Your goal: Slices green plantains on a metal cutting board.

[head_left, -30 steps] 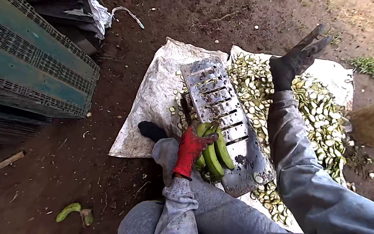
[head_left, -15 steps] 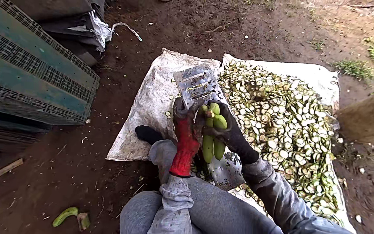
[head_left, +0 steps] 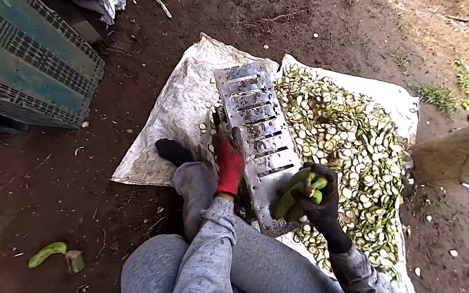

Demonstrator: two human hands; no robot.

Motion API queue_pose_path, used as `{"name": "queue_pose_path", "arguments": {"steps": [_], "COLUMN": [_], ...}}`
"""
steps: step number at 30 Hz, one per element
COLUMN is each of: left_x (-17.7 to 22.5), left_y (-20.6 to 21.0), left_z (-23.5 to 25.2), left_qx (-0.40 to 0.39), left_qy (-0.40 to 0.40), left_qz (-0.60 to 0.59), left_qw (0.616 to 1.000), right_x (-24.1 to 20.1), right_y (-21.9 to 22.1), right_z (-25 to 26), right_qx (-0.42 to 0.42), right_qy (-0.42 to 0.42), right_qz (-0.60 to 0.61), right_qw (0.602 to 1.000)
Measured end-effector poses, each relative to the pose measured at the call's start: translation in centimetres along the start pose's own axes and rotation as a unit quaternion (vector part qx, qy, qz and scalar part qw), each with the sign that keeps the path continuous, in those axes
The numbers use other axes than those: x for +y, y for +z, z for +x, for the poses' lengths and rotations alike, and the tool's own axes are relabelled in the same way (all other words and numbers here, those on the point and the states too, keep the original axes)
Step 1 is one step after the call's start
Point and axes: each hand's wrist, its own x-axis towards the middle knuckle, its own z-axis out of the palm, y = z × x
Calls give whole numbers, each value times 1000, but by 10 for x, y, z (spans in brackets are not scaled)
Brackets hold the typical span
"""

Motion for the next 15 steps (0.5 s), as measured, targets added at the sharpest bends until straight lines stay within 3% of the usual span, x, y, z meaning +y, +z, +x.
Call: {"name": "queue_pose_path", "arguments": {"steps": [2, 4, 6, 8, 9, 11, 13, 15], "left_x": [-5, -8, -6, -4, -5, -5, -5, -4], "left_y": [15, 25, 27, 24, 23, 25, 30, 34], "left_z": [6, 7, 4, 5, 7, 8, 13, 14], "left_qx": [-53, -53, -47, -44, -47, -53, -55, -51], "left_qy": [-57, -75, -85, -95, -99, -112, -118, -118], "left_qz": [8, 15, 7, 11, 19, 15, 12, 10], "left_qw": [997, 996, 995, 994, 994, 992, 991, 992], "right_x": [17, 49, 70, 68, 59, 38, 19, 22], "right_y": [25, 69, 108, 116, 103, 51, 5, 0], "right_z": [35, 116, 200, 228, 212, 131, 47, 32], "right_qx": [20, 48, 67, 43, 30, 10, 54, 95], "right_qy": [-79, -177, -190, -167, -167, -139, -93, -98], "right_qz": [-39, -94, -148, -164, -163, -146, -151, -158], "right_qw": [996, 978, 968, 971, 972, 979, 983, 978]}}
